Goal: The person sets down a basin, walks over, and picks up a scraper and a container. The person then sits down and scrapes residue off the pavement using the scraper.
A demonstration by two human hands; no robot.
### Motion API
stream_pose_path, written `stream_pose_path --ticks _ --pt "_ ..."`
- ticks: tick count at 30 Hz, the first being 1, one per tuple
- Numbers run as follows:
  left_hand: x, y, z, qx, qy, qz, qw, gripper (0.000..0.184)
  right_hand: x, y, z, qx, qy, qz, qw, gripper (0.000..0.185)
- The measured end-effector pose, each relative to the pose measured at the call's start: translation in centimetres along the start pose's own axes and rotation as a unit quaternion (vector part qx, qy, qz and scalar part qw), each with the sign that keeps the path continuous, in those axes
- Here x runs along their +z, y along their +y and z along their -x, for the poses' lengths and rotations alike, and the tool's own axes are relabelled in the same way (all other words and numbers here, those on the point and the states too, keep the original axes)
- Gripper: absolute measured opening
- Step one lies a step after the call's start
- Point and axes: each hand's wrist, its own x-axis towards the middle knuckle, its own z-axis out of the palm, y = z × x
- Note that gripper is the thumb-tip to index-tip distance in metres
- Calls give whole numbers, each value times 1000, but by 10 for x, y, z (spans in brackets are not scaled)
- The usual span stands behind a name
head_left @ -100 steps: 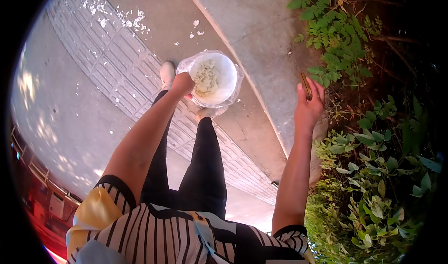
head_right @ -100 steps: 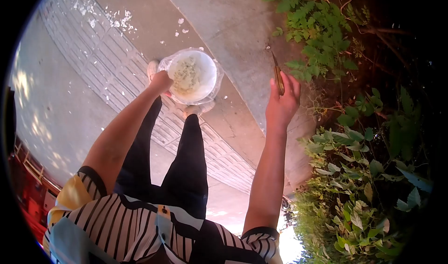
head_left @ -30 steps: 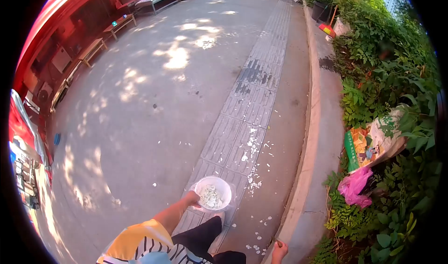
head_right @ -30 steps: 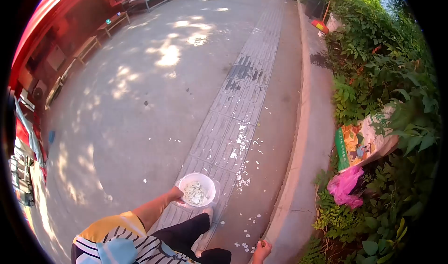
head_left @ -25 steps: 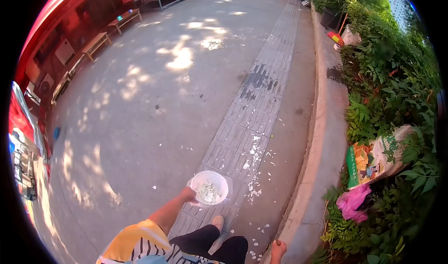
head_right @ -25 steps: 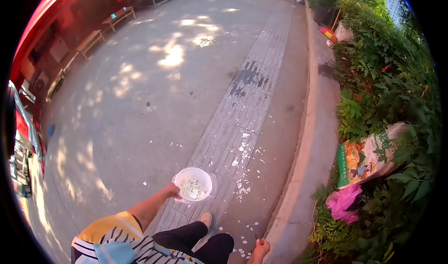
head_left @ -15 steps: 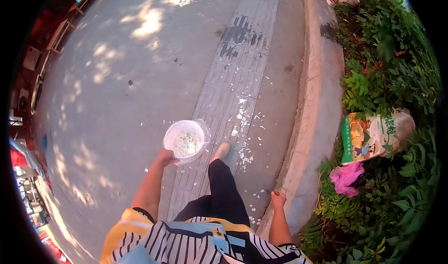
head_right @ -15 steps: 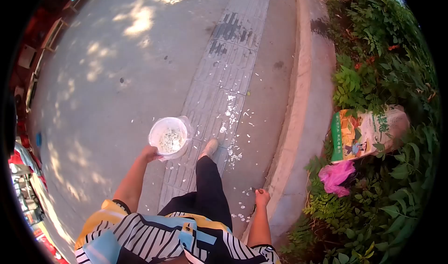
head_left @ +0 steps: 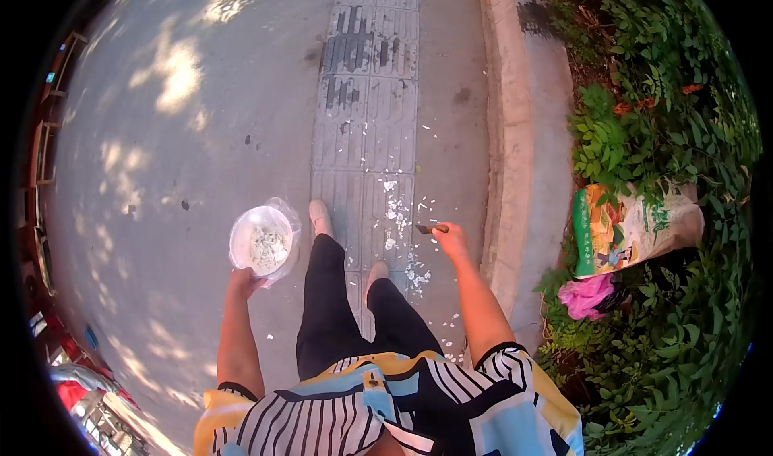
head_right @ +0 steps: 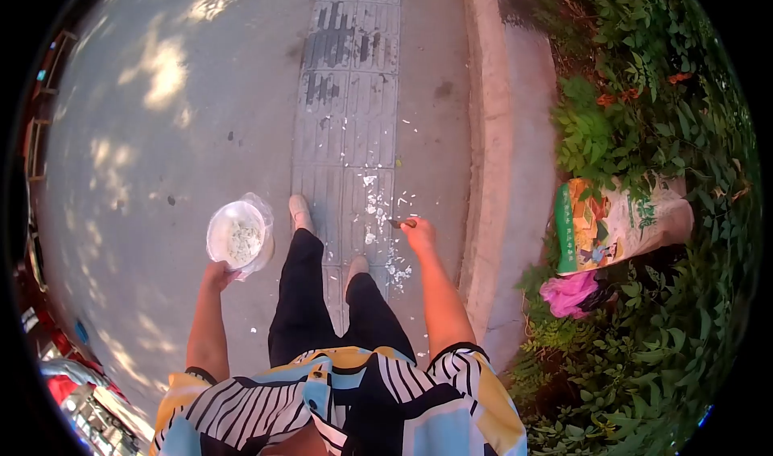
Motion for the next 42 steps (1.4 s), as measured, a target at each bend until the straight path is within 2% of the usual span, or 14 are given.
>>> stream_pose_path --ticks 6,7,10,13,15,17,19,23,25,29,33,36,38,42 --pt "76 148 -82 22 -108 -117 987 46 22 15 -52 120 39 -67 990 30" --pt "113 188 -39 79 -144 -116 980 41 28 22 -59 133 71 -54 987 27" --pt "189 270 -42 101 -58 -280 953 38 43 29 -55 185 130 -45 973 23" --pt "272 345 -32 127 -109 -335 927 39 28 11 -64 225 131 -59 964 26" --pt "320 375 -37 135 -140 -378 905 40 27 15 -83 220 130 -39 966 28" --pt "385 407 -52 159 -167 -406 884 41 33 34 -131 205 218 -56 953 29" --pt "440 427 -68 175 -188 -428 867 40 0 -19 -140 298 144 -157 931 27" --pt "561 429 -87 147 -182 -493 838 30 -7 -24 -181 285 190 -196 919 24" --pt "609 423 -106 132 -206 -503 829 29 -12 -34 -186 324 173 -332 869 24" --pt "703 402 -130 124 -226 -573 778 30 28 -39 -180 415 190 -441 773 21" --pt "804 364 -173 140 -251 -687 667 35 69 -75 -169 497 226 -605 580 17" --pt "845 311 -167 158 -247 -732 615 39 112 -104 -174 524 270 -714 379 18" --pt "872 271 -157 195 -219 -810 509 40 129 -123 -188 513 269 -749 321 19" --pt "885 186 -195 123 -302 -765 555 41 161 -159 -219 490 255 -789 268 18"
